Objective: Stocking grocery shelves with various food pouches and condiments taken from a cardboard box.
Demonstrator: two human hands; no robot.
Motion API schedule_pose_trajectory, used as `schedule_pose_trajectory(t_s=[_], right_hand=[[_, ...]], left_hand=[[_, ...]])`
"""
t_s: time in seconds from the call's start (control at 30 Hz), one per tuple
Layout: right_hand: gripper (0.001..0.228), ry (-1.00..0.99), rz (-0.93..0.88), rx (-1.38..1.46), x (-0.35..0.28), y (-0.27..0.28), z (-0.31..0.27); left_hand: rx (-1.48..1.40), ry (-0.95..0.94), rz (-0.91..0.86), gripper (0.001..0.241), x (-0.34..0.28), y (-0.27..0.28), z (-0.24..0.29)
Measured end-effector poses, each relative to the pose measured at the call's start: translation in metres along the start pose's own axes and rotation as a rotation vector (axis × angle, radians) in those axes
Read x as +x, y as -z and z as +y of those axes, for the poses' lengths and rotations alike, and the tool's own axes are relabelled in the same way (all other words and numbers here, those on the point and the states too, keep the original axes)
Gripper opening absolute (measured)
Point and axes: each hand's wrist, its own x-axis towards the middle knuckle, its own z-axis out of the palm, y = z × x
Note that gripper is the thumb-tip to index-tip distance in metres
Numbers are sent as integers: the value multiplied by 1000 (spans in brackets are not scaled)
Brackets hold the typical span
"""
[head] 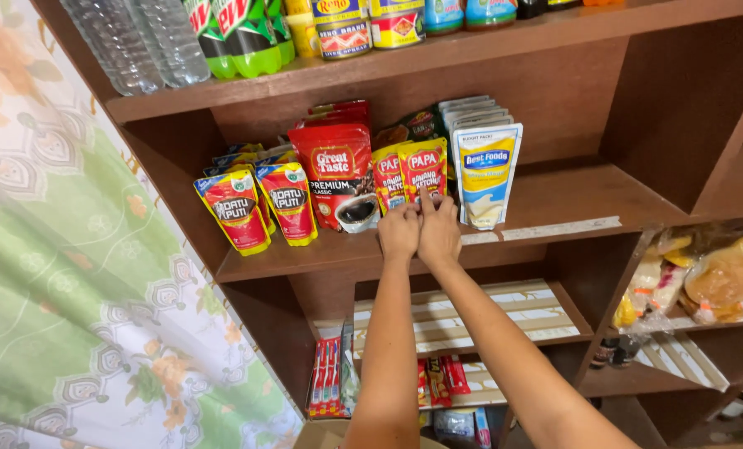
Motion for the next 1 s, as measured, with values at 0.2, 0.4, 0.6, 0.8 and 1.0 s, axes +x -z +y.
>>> schedule_pose_trajectory(t_s=[0.2,0.4,0.6,0.8,1.0], right_hand=[[62,-27,-40,-67,-5,12,-13],[52,5,43,-37,-11,13,-13],[52,7,51,-29,-10,18,-18],[53,-13,66,-30,-8,9,-9],[55,69,48,-33,-6,3,1]], left_hand=[[22,-100,145,19,0,-7,-8],[-16,-150,106,19,1,-7,-14],[40,-172,101,21,1,-6,-13],[5,-87,21,24,1,-6,-11],[150,-53,-7,28,1,-8,-7]])
